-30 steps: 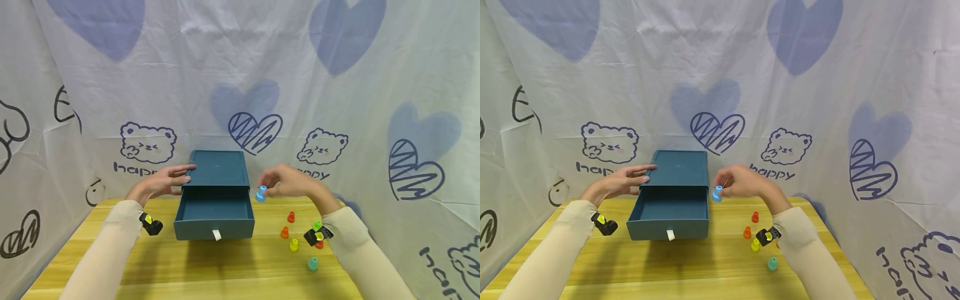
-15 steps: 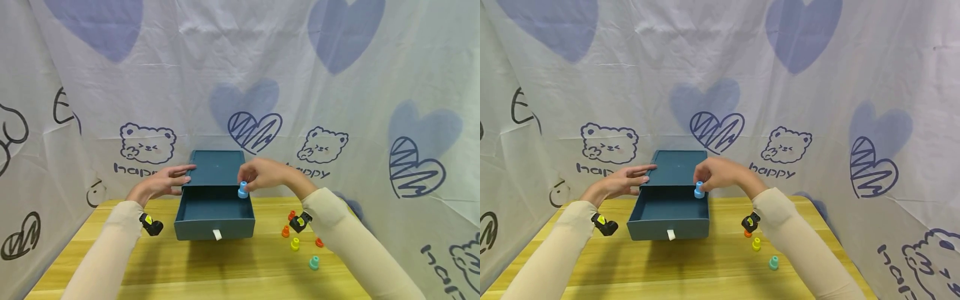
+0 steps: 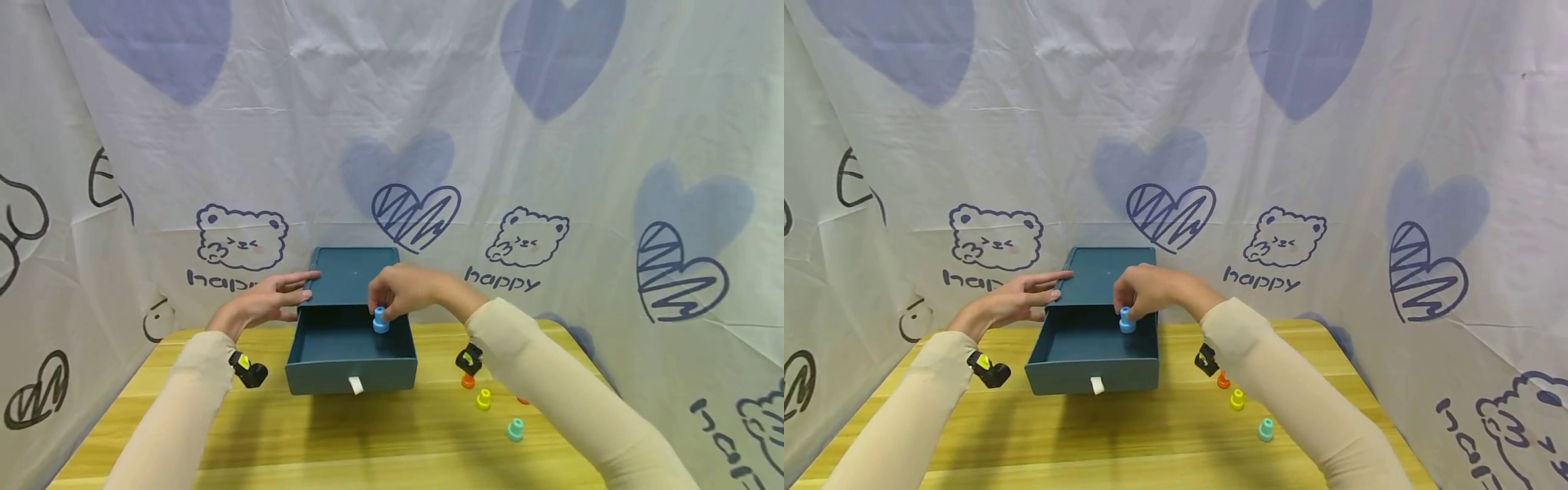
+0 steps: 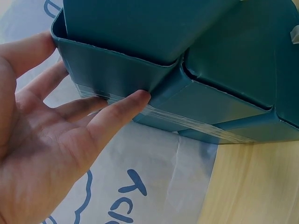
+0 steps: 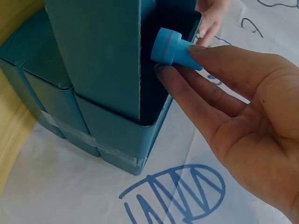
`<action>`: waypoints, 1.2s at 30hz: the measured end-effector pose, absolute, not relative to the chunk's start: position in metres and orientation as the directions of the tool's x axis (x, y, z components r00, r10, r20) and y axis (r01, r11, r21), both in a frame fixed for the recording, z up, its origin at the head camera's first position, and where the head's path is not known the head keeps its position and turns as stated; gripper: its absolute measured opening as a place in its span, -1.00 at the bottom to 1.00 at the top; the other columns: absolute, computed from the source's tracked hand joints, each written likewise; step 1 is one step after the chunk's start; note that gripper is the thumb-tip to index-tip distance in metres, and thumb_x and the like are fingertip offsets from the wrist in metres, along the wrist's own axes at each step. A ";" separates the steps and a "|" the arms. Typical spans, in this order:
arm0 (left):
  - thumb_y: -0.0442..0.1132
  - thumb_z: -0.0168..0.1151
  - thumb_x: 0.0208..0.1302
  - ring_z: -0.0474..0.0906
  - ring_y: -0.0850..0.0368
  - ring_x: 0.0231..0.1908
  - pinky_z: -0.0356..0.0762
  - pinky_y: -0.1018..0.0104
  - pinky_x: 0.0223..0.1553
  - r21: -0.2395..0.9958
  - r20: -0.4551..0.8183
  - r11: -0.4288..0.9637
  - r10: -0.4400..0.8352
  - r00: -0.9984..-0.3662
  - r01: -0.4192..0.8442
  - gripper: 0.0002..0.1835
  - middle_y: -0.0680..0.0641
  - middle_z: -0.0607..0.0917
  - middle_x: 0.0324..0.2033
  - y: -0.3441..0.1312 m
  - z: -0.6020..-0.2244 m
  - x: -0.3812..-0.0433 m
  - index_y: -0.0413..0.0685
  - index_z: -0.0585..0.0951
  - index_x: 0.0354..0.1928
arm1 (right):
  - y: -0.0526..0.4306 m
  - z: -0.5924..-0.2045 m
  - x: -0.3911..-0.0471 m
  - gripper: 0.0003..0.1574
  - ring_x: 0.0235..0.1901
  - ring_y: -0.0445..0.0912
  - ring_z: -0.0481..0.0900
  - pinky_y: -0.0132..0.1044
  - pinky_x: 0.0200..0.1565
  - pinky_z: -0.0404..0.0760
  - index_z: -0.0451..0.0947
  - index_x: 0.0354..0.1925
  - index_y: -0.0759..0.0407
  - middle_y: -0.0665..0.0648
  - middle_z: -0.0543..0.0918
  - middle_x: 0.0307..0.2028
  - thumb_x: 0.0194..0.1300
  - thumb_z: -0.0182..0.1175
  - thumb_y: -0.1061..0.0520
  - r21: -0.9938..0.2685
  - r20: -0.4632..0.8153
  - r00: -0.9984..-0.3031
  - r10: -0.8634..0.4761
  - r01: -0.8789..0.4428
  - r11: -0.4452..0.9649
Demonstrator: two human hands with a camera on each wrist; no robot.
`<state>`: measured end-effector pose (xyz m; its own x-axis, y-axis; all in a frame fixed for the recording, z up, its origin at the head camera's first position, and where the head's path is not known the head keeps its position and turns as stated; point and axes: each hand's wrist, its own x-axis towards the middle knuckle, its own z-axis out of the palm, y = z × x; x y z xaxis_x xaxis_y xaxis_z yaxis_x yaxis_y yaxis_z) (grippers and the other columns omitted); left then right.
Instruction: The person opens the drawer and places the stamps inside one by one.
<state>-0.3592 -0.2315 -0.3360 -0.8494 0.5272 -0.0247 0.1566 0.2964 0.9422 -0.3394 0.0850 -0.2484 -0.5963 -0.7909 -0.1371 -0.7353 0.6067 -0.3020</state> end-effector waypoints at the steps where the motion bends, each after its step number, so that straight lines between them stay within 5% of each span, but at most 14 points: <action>1: -0.11 0.10 0.58 -0.13 -0.46 0.60 0.17 -0.43 0.46 0.942 -0.026 0.297 0.525 -0.851 0.154 -0.24 -0.29 -0.19 0.66 -0.231 -0.336 -0.359 -0.04 0.03 0.66 | 0.083 -0.249 -0.339 -0.90 -0.20 -0.15 0.64 -0.40 -0.10 0.70 0.70 -0.17 0.07 0.03 0.78 -0.19 0.33 0.38 0.20 -0.294 -0.141 -0.596 -0.791 -0.737 0.608; 11: -0.10 0.10 0.59 -0.05 -0.49 0.58 0.18 -0.44 0.46 0.944 -0.044 0.303 0.509 -0.859 0.131 -0.25 -0.29 -0.18 0.66 -0.231 -0.335 -0.359 -0.01 0.04 0.66 | 0.054 -0.246 -0.337 -0.92 -0.37 -0.19 0.51 -0.44 -0.30 0.53 0.71 -0.21 0.11 -0.01 0.70 -0.35 0.29 0.38 0.23 -0.245 -0.205 -0.561 -0.802 -0.764 0.597; 27: -0.10 0.11 0.57 -0.16 -0.47 0.60 0.18 -0.44 0.46 0.948 -0.046 0.292 0.513 -0.857 0.124 -0.24 -0.27 -0.17 0.66 -0.231 -0.336 -0.361 -0.01 0.03 0.66 | 0.015 -0.244 -0.333 -0.79 -0.30 -0.16 0.55 -0.39 -0.17 0.60 0.76 -0.10 0.18 0.00 0.72 -0.29 0.27 0.44 0.21 -0.170 -0.256 -0.524 -0.813 -0.803 0.571; 36: -0.09 0.10 0.58 -0.06 -0.49 0.58 0.20 -0.42 0.46 0.946 -0.042 0.298 0.511 -0.859 0.131 -0.24 -0.29 -0.16 0.66 -0.231 -0.336 -0.360 0.00 0.03 0.66 | 0.005 -0.254 -0.337 -0.85 -0.27 -0.17 0.58 -0.42 -0.13 0.63 0.76 -0.15 0.10 -0.01 0.74 -0.26 0.28 0.44 0.19 -0.211 -0.244 -0.499 -0.831 -0.809 0.548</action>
